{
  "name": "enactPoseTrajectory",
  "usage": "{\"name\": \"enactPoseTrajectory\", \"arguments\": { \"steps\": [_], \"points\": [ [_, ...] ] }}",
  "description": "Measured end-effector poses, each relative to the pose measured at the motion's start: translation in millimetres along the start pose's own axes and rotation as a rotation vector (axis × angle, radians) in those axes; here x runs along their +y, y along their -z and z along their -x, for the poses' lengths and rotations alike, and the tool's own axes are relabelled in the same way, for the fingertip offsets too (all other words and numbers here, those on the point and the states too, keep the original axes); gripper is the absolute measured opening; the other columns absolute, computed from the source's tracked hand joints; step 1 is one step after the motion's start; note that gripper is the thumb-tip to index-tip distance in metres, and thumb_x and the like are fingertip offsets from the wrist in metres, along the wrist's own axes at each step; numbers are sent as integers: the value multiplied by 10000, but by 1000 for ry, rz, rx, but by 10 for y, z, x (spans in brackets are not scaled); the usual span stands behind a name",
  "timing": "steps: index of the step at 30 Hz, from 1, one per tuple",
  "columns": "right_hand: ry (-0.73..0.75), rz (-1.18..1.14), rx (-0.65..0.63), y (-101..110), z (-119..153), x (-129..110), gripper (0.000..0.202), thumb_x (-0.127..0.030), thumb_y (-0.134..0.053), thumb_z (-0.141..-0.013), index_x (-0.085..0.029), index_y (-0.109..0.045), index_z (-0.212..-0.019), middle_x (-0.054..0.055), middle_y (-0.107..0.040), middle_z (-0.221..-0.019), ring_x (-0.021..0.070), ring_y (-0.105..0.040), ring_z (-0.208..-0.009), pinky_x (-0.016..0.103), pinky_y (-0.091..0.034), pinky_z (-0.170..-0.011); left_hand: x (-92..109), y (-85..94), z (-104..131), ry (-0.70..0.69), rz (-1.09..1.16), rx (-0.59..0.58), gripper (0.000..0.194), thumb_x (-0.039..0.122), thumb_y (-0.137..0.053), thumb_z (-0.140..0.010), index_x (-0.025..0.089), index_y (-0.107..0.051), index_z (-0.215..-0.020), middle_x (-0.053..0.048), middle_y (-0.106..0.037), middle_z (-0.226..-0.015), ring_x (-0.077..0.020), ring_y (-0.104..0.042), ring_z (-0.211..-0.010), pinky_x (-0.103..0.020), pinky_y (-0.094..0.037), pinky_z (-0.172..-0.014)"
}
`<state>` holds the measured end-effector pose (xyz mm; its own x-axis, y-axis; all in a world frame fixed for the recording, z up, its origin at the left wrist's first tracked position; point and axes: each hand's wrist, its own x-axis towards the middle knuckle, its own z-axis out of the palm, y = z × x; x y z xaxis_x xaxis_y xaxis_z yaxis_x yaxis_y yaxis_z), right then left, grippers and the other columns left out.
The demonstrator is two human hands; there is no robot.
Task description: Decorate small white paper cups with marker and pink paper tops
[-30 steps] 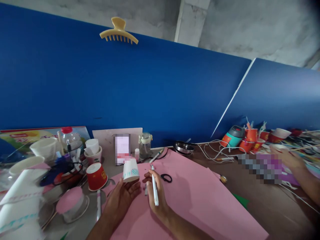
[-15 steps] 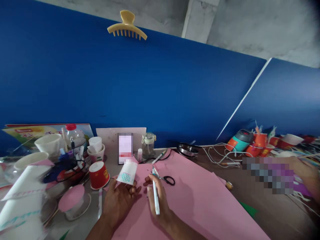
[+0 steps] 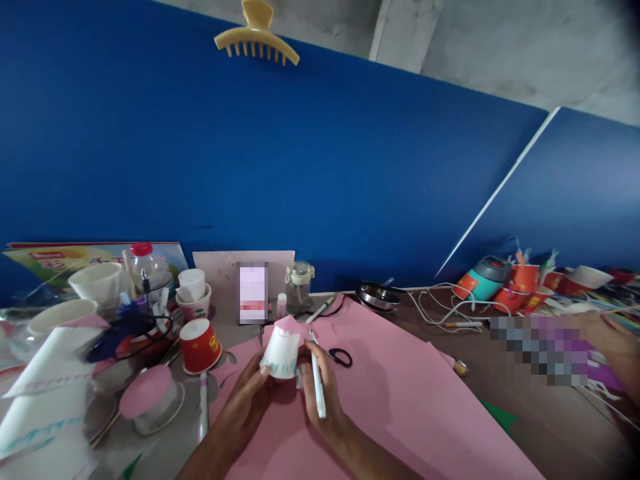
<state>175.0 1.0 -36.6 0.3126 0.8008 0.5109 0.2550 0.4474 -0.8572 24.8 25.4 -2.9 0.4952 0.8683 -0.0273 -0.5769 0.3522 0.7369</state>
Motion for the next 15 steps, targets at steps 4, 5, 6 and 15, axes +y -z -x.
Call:
{"name": "enactPoseTrajectory", "arguments": {
  "steps": [4, 5, 6, 15],
  "points": [
    [-53, -27, -10, 23, 8, 33, 349, -339, -507, -951, -208, -562, -1270, 135, -660, -1152, 268, -646, -1029, 424, -546, -879, 28, -43, 17, 6, -26, -5, 450, 359, -662, -852, 242, -612, -1284, -115, -661, -1281, -303, -602, -1162, -421, -444, -998],
    [-62, -37, -13, 30, 9, 32, 357, -350, -516, -948, -212, -562, -1274, 133, -659, -1157, 272, -639, -1049, 430, -541, -892, 29, -44, 16, 4, -27, -7, 462, 369, -675, -841, 248, -613, -1283, -113, -658, -1289, -305, -597, -1174, -422, -443, -1005],
    [-71, -49, -9, 37, 8, 26, 367, -363, -527, -943, -215, -562, -1278, 131, -658, -1163, 276, -632, -1066, 436, -537, -902, 28, -43, 15, 3, -28, -8, 471, 379, -687, -831, 254, -613, -1280, -111, -655, -1296, -304, -594, -1182, -421, -443, -1009],
    [-116, -285, -94, 42, -64, -97, 448, -471, -574, -914, -240, -502, -1290, 122, -638, -1208, 275, -635, -1088, 424, -535, -901, 41, -86, 30, -45, -206, 229, 640, 405, -778, -720, 224, -559, -1293, -152, -598, -1358, -356, -548, -1247, -459, -489, -974]
  ]
}}
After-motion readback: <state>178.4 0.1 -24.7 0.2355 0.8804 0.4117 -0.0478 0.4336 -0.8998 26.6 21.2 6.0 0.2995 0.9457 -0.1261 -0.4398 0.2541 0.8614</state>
